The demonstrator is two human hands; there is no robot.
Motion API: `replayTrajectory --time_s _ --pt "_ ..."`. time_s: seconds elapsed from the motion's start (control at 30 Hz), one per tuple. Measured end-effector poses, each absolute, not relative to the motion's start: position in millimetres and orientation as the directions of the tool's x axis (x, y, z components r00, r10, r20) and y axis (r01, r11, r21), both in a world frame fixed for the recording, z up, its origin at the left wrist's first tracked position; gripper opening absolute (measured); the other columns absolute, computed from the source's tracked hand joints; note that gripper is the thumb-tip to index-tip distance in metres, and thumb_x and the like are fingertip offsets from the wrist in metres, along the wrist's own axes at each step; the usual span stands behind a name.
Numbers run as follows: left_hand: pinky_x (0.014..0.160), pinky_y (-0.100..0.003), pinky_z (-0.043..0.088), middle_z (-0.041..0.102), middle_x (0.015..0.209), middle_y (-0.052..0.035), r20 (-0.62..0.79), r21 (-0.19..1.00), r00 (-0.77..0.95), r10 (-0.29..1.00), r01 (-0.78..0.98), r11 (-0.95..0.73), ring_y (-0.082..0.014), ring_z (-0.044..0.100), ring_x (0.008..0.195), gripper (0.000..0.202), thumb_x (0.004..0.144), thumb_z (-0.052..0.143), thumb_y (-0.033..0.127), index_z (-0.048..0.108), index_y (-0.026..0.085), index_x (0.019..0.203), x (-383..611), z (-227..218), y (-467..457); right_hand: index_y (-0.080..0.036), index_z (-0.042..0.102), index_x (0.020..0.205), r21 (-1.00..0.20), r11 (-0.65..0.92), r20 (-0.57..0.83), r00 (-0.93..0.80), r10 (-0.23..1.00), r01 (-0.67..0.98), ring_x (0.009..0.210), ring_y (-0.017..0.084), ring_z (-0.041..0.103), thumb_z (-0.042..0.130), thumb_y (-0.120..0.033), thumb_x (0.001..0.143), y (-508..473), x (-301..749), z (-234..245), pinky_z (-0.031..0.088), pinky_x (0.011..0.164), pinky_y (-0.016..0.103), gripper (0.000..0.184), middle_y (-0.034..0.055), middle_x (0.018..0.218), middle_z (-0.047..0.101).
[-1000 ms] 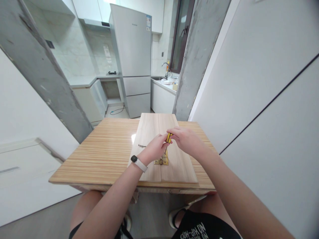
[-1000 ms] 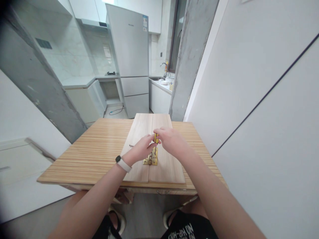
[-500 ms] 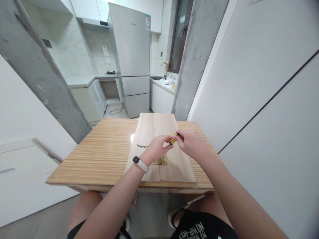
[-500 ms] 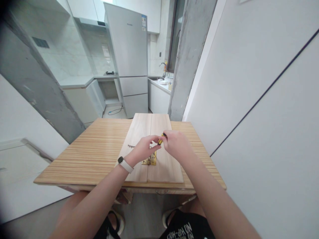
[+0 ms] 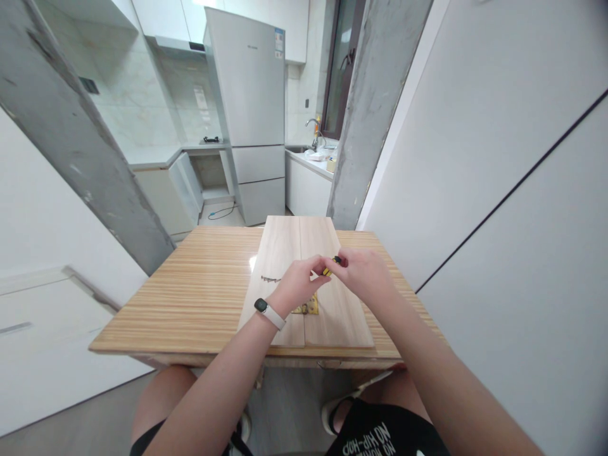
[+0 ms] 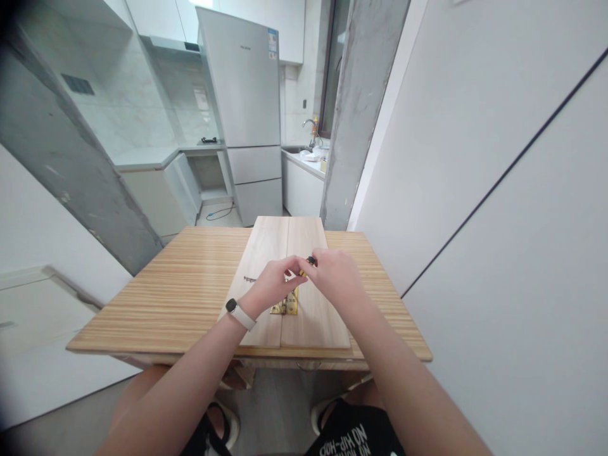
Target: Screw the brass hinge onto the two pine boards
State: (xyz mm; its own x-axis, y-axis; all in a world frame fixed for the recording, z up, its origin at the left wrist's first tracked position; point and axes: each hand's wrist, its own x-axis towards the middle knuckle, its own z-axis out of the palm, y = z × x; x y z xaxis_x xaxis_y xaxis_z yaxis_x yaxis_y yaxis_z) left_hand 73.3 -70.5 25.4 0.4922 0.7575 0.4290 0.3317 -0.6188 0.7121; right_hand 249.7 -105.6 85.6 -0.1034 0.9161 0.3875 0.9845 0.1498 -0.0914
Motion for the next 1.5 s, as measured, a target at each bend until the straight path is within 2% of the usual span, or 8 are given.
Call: replayTrajectory --time_s 0.13,0.2,0.3,0.43,0.9,1.1,1.37,1.5 --pt "0.076 -0.029 0.052 0.072 0.087 0.0006 0.426 0.724 0.504 0.751 0.308 -0.618 -0.0162 0.066 0.081 0.004 0.091 0.067 0.022 0.065 0.021 0.094 70.3 23.1 -68.4 -0.018 0.072 0.108 -0.257 0.333 0.371 -0.225 0.901 0.907 0.076 0.020 0.066 0.064 -0.039 0.096 -109.1 253.4 90.9 0.040 0.068 0.030 0.025 0.0083 0.096 0.076" --pt "0.077 -0.029 0.052 0.072 0.088 -0.0002 0.428 0.723 0.524 0.737 0.291 -0.627 -0.0167 0.066 0.082 0.004 0.092 0.065 0.020 0.065 0.021 0.096 69.1 22.0 -66.1 -0.020 0.068 0.121 -0.334 0.469 0.365 -0.346 0.864 0.818 0.087 0.019 0.067 0.062 -0.023 0.096 -111.2 254.0 95.4 0.045 0.077 0.030 0.025 0.0088 0.112 0.073" --pt "0.083 -0.031 0.052 0.074 0.098 -0.0027 0.445 0.715 0.563 0.697 0.245 -0.655 -0.0182 0.067 0.091 0.017 0.092 0.060 0.014 0.068 0.021 0.106 67.1 20.7 -62.1 -0.019 0.072 0.108 -0.378 0.551 0.338 -0.443 0.830 0.744 0.095 0.019 0.066 0.053 -0.009 0.096 -111.8 252.5 100.0 0.047 0.085 0.031 0.025 0.0080 0.106 0.073" --pt "0.084 -0.031 0.052 0.075 0.103 -0.0038 0.439 0.709 0.586 0.680 0.238 -0.663 -0.0193 0.067 0.096 0.021 0.094 0.056 0.012 0.069 0.022 0.107 63.9 19.4 -58.6 -0.017 0.073 0.103 -0.354 0.519 0.341 -0.409 0.846 0.778 0.097 0.021 0.067 0.053 -0.005 0.094 -106.4 249.1 96.2 0.047 0.087 0.031 0.025 0.0087 0.104 0.074" --pt "0.081 -0.031 0.055 0.077 0.105 -0.0038 0.390 0.760 0.510 0.767 0.292 -0.580 -0.0190 0.071 0.097 0.028 0.087 0.072 0.022 0.070 0.024 0.115 64.2 17.4 -60.2 -0.017 0.072 0.093 -0.230 0.351 0.374 -0.250 0.893 0.908 0.085 0.020 0.068 0.058 -0.020 0.097 -97.5 239.8 88.1 0.041 0.076 0.030 0.015 0.0088 0.092 0.076" --pt "0.080 -0.031 0.055 0.076 0.099 -0.0029 0.409 0.742 0.473 0.781 0.326 -0.586 -0.0184 0.070 0.092 0.023 0.086 0.074 0.023 0.072 0.022 0.110 69.0 12.3 -58.3 -0.019 0.071 0.085 -0.172 0.272 0.381 -0.190 0.905 0.947 0.072 0.020 0.067 0.058 -0.042 0.100 -97.3 243.2 84.2 0.036 0.067 0.031 0.031 0.0071 0.079 0.075" --pt "0.077 -0.030 0.053 0.074 0.095 -0.0011 0.443 0.712 0.465 0.767 0.337 -0.616 -0.0173 0.067 0.086 0.023 0.083 0.078 0.027 0.070 0.021 0.104 70.4 14.7 -61.6 -0.019 0.072 0.076 -0.083 0.090 0.422 -0.046 0.905 0.992 0.066 0.021 0.065 0.051 -0.058 0.100 -97.6 237.2 78.4 0.029 0.061 0.032 0.051 0.0104 0.072 0.074" --pt "0.078 -0.031 0.052 0.072 0.092 -0.0007 0.455 0.696 0.449 0.769 0.360 -0.622 -0.0173 0.066 0.086 0.014 0.087 0.075 0.029 0.068 0.021 0.096 73.1 12.7 -61.7 -0.019 0.074 0.077 -0.068 -0.032 0.438 0.058 0.897 0.997 0.067 0.023 0.066 0.048 -0.058 0.101 -101.4 231.1 76.7 0.027 0.059 0.032 0.053 0.0118 0.074 0.075"
